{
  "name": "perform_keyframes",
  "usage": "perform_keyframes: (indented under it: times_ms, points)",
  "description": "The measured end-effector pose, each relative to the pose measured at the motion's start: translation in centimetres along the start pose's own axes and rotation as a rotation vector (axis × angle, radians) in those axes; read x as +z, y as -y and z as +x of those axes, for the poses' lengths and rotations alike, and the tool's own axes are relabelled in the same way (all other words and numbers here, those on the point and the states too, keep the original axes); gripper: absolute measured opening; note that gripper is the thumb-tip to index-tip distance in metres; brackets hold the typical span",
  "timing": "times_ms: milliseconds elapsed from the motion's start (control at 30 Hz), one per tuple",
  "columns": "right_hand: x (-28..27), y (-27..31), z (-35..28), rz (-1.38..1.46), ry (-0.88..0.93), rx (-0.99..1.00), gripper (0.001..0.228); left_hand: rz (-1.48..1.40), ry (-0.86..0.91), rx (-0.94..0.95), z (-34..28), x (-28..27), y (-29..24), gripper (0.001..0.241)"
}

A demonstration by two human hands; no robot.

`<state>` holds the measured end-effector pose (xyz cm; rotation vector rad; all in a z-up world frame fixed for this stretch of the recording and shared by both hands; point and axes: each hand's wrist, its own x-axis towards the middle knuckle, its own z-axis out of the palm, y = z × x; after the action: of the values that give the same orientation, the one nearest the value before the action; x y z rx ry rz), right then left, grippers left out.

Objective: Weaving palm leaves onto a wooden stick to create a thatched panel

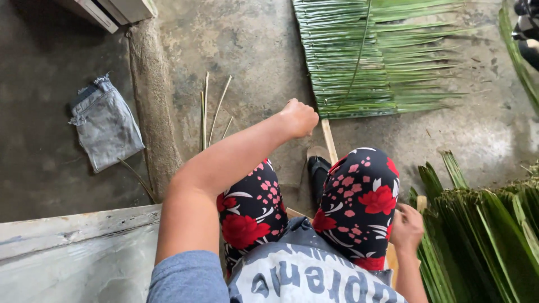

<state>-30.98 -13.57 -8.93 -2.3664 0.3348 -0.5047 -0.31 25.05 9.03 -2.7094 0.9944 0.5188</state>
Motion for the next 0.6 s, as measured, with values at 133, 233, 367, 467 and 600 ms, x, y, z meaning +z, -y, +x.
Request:
perform_keyframes:
  times_ms: [133, 233, 367, 467, 600]
  points:
    - [-7.0, -2.8, -1.1, -0.484, -0.022, 0.056, 0.033, 0.024, 0.131, -0.007, 0.0, -2.6, 0.2, 0.039]
    - [-9.6, -5.9, -2.6, -0.760, -0.006, 0.260, 0.058, 0.041, 0.149, -0.037, 1.1, -1.9, 0.9, 0.035]
    - [-10.1, -6.8, -4.8, -0.735, 0.356, 0.737, 0.087, 0.021, 0.165, -0.058, 0.8, -1.8, 1.3, 0.027]
    - [-9.4, -6.6, -5.4, -0.694, 0.297, 0.778, 0.078, 0.013, 0.175, -0.069, 0.5, -1.5, 1.4, 0.026]
    - [-9.2, -9.5, -6.7, -0.751, 0.210, 0.683, 0.072, 0.016, 0.162, -0.072, -0.5, -1.3, 1.9, 0.033]
